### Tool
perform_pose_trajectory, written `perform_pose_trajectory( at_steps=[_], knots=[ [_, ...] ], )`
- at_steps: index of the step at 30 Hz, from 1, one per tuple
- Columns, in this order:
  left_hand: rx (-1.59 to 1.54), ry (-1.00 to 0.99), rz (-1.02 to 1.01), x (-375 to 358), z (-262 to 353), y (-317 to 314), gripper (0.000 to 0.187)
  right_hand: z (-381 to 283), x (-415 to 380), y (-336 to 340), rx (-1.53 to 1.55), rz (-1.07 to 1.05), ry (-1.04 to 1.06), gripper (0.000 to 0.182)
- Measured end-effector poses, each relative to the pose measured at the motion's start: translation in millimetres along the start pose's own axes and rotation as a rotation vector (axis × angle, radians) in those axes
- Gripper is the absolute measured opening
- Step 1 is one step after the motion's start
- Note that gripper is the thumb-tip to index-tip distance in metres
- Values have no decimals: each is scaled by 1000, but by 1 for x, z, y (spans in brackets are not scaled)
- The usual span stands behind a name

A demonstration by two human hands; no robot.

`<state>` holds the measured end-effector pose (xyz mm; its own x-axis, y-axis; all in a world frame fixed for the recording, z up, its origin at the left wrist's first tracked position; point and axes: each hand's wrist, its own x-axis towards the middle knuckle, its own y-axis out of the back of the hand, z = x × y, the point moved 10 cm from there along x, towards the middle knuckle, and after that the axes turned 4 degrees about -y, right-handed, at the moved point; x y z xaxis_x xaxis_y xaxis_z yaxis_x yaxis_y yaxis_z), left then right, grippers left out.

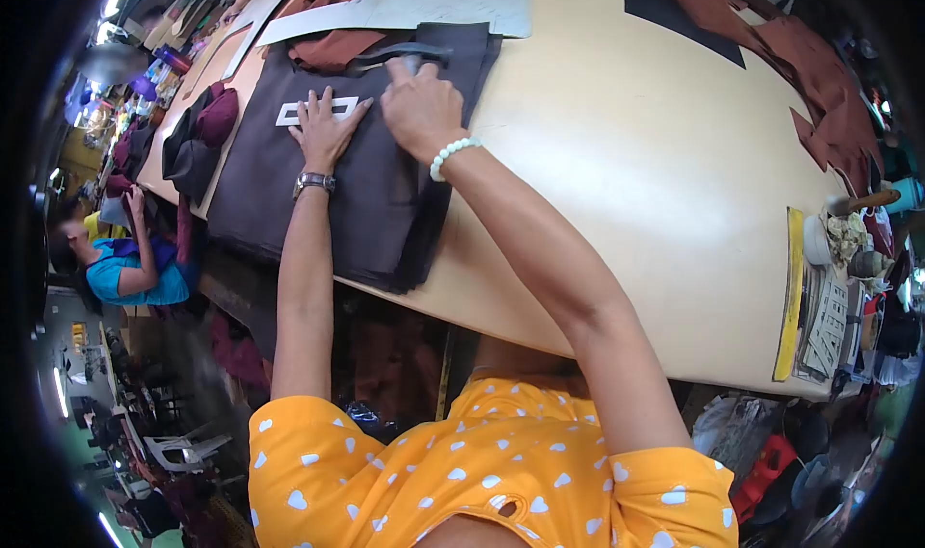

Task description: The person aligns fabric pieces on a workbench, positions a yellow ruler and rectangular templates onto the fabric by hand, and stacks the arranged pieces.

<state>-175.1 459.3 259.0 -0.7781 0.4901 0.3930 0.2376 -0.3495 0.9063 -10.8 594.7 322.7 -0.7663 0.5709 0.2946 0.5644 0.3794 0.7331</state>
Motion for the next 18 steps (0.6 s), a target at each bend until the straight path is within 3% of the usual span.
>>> perform_pose_trajectory(
  at_steps=[2,5,10,11,13,16,18],
  knots=[
    [6,1,-9,-1,0,0,93,25,8,-21,-79,-16,-66,44],
    [6,33,-70,-1,-1,-2,89,29,-14,-39,-188,-244,66,58],
    [-122,-7,-172,9,-17,-22,77,7,-134,-14,-203,-371,209,58],
    [-199,-72,-111,12,-30,-29,78,4,-161,-6,-220,-383,258,57],
    [-330,-4,54,-9,-34,26,76,8,-201,15,-162,-316,335,56],
    [-302,42,395,-63,-93,94,72,27,-231,51,-81,-194,318,52],
    [-271,230,690,-139,-149,128,46,41,-241,65,-44,-139,274,44]
  ],
)
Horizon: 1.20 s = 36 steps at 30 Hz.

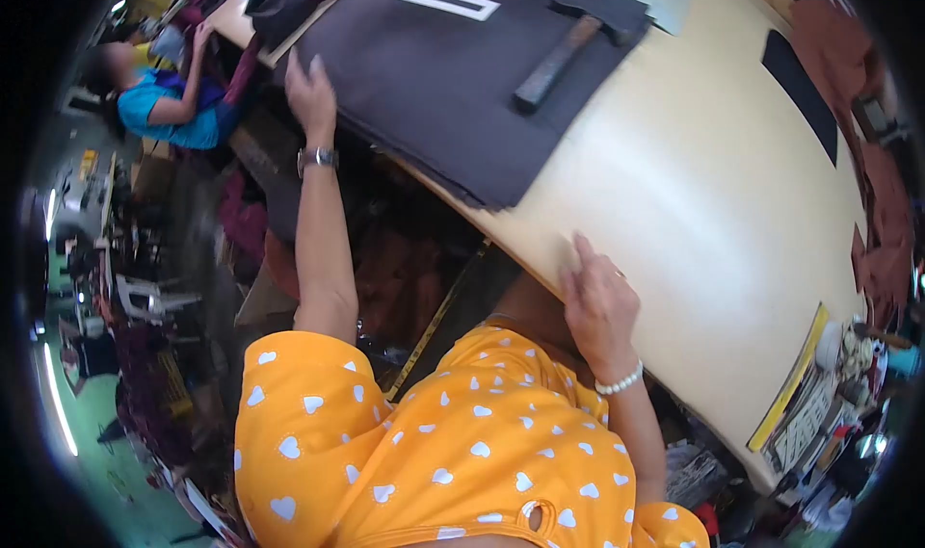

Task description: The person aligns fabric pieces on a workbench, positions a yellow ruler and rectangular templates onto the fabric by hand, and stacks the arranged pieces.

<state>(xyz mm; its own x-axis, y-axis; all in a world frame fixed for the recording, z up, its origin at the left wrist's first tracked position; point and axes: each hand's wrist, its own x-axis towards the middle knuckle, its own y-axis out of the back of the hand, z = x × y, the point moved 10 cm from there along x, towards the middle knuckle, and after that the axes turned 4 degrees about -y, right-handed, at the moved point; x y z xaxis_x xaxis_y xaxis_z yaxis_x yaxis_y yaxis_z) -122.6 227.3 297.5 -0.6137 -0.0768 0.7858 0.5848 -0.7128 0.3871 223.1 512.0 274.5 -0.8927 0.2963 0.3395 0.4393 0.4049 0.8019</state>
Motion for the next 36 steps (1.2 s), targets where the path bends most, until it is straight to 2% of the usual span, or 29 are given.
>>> perform_pose_trajectory(
  at_steps=[2,4,5,7,11,20,23,26,29,32,36],
  knots=[
    [159,252,86,-56,-84,50,39,9,-7,1,42,8,-79,37],
    [352,402,-140,-124,-151,62,31,8,-3,2,43,10,-128,31],
    [404,410,-285,-159,-177,61,30,9,-1,3,41,12,-157,28],
    [453,562,-510,-217,-198,65,32,9,0,2,48,20,-140,25],
    [542,602,-722,-270,-217,65,38,5,-1,3,24,38,-130,23],
    [588,404,-927,-278,-236,55,32,1,2,0,-31,40,-146,20],
    [560,437,-931,-269,-230,59,35,0,3,0,-52,35,-122,20],
    [564,382,-948,-270,-238,55,36,2,2,0,-32,33,-134,20],
    [588,364,-880,-254,-219,63,36,-2,3,1,-23,46,-104,19],
    [436,365,-767,-252,-232,65,34,-2,3,1,-30,38,-124,18],
    [453,380,-813,-245,-232,64,35,-3,3,1,-74,42,-93,18]
  ],
)
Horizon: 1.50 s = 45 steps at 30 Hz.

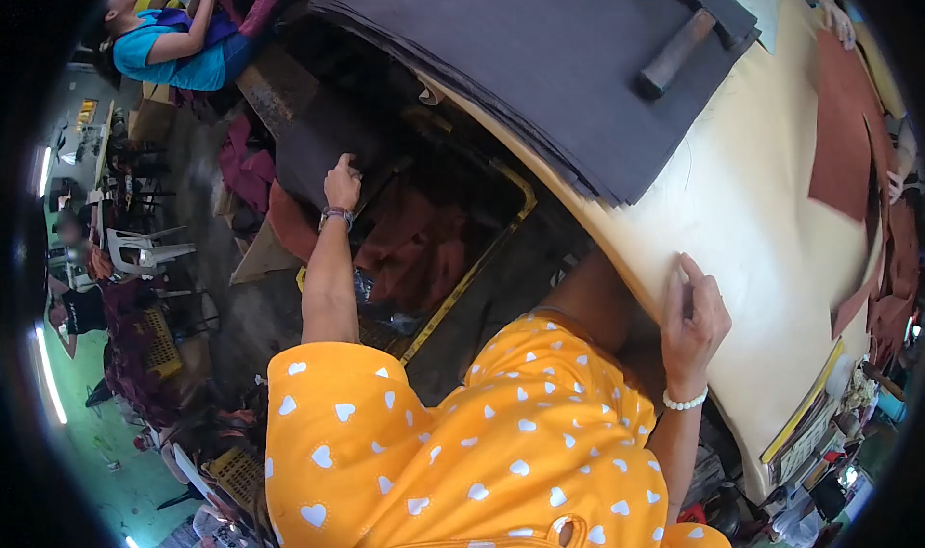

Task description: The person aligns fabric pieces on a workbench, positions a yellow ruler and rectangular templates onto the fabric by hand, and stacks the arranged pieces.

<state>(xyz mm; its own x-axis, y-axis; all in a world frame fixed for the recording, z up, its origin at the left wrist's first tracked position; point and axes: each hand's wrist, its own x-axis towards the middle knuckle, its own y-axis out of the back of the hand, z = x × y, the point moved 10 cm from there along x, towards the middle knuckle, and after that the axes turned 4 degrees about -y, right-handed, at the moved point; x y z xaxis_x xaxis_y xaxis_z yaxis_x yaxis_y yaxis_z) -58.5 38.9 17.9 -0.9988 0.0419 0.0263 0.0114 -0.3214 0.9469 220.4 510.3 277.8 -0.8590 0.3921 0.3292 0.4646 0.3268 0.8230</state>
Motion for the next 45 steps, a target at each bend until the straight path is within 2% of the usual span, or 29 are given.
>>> perform_pose_trajectory(
  at_steps=[11,32,35,38,42,45],
  knots=[
    [-191,17,-258,15,-12,0,34,1,-1,0,13,-19,-10,21],
    [-212,-20,-260,27,-18,1,41,3,-2,0,23,-22,-15,19],
    [-120,-8,-216,28,-17,7,35,3,-2,0,32,-17,-9,19],
    [141,-93,-74,30,-24,6,26,4,-2,0,23,-30,-24,19],
    [69,105,-115,3,-25,2,20,6,-2,0,64,-11,-24,19],
    [-166,-93,165,-11,-6,8,20,7,-2,-1,75,-17,-26,20]
  ],
)
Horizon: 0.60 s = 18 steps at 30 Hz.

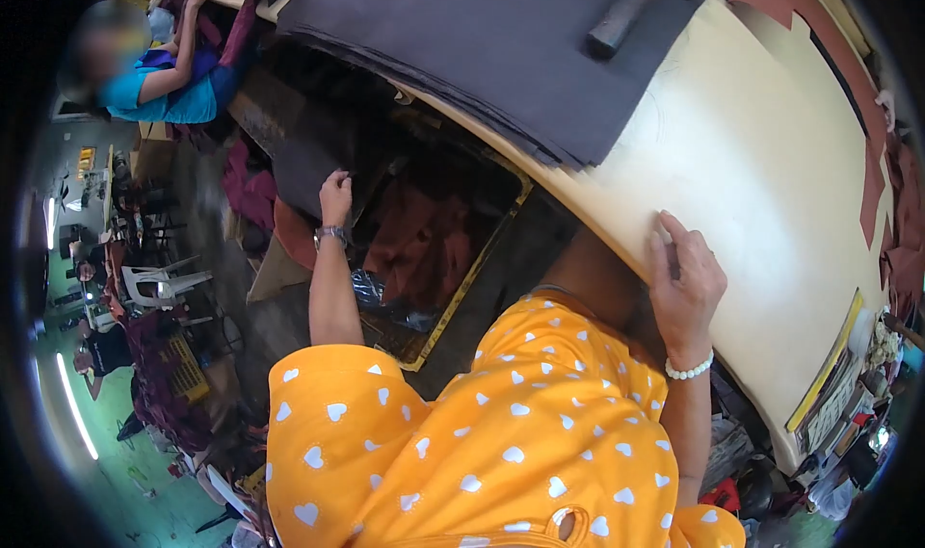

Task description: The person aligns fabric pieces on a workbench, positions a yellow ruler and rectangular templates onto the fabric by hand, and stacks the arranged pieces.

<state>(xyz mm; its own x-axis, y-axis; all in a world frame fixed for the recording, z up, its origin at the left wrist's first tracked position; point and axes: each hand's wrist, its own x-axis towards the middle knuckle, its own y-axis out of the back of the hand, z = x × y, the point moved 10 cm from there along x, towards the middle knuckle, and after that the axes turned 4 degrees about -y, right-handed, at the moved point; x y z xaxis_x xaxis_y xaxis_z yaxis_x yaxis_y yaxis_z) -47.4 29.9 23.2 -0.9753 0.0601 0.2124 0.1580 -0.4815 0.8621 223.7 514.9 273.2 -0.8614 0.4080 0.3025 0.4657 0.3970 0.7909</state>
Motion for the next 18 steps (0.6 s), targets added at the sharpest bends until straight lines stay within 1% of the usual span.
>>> perform_pose_trajectory(
  at_steps=[1,3,5,6,8,9,11,12,14,15,17,18],
  knots=[
    [-150,72,6,-5,16,8,19,1,1,0,6,-10,-9,20],
    [-453,215,12,-14,87,40,18,-3,6,0,67,-37,-31,22],
    [-646,-9,47,-10,174,72,15,-13,16,-1,172,-70,-59,23],
    [-747,-123,65,-9,216,89,14,-28,23,0,227,-58,20,25],
    [-695,-266,-93,-3,296,108,14,-58,40,5,313,-46,148,29],
    [-661,-341,-151,-3,337,120,15,-70,48,9,321,-48,204,36],
    [-587,-503,-266,-9,417,139,17,-84,63,18,410,-54,219,45],
    [-557,-628,-291,-13,452,145,16,-84,68,23,458,-34,210,53],
    [-487,-875,-342,-27,512,153,16,-82,76,39,525,-43,138,50],
    [-551,-935,-381,-33,539,154,13,-75,78,50,519,-11,115,48],
    [-566,-1079,-459,-49,585,151,13,-57,82,72,503,52,69,45],
    [-575,-1152,-497,-58,606,147,14,-44,81,81,498,64,13,43]
  ],
)
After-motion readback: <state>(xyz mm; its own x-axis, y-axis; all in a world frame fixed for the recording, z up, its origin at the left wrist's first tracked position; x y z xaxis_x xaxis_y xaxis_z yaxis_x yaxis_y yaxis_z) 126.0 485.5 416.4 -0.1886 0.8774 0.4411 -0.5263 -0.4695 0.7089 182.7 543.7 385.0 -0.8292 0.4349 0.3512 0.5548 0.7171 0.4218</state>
